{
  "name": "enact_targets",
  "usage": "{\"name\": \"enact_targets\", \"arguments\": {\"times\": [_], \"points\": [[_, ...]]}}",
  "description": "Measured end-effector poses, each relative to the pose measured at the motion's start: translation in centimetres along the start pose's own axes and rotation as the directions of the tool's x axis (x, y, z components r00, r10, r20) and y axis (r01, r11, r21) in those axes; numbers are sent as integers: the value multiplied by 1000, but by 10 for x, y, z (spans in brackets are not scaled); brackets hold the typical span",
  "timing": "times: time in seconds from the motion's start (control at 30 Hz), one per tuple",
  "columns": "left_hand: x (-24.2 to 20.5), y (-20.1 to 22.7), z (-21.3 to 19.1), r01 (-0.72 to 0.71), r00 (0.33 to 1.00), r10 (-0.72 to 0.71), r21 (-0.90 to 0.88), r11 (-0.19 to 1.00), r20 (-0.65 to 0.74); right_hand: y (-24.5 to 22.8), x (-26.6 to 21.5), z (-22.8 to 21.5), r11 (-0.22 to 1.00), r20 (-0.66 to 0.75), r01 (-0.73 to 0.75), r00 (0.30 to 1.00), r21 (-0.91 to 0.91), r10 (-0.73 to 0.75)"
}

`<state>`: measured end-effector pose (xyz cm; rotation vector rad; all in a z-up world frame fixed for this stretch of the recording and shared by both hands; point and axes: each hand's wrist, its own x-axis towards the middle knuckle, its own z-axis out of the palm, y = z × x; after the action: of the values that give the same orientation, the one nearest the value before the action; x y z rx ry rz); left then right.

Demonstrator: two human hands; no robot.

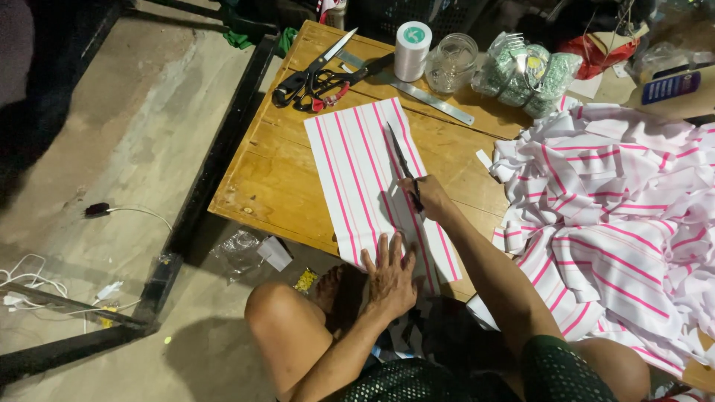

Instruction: The person cuts a piece of white fabric with pink stripes into long strips using scissors. They hold the fabric flat on a wooden table, cut along the length, and then fold the resulting strips.

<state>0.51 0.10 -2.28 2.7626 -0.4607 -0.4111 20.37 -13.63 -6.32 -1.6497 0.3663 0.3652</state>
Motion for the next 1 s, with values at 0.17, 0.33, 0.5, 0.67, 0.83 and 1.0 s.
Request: {"name": "enact_targets", "arguments": {"times": [0.17, 0.33, 0.5, 0.67, 0.83, 1.0], "points": [[-2, -1, -4, -16, 1000, 16, 6, 1000, 0, 12, 9, -5, 1000, 24, -12, 1000, -5, 12], [-1, -3, 1, -9, 1000, 9, -5, 1000, -5, -28, -4, 1, 998, 24, -53, 998, 15, 53], [0, -3, 0, -16, 1000, 15, 27, 999, 26, -13, 23, 3, 999, 24, 39, 999, 11, -39], [-2, -1, -7, -17, 1000, 17, -17, 1000, 14, -16, 19, 5, 999, 22, 0, 1000, 51, -1], [-2, -2, -4, -15, 1000, 15, -5, 1000, 20, -48, 12, 12, 994, 44, -32, 999, 104, 27], [1, -4, 4, -13, 1000, 13, 11, 1000, 7, -6, 57, 7, 999, 27, 15, 1000, 40, -16]]}}
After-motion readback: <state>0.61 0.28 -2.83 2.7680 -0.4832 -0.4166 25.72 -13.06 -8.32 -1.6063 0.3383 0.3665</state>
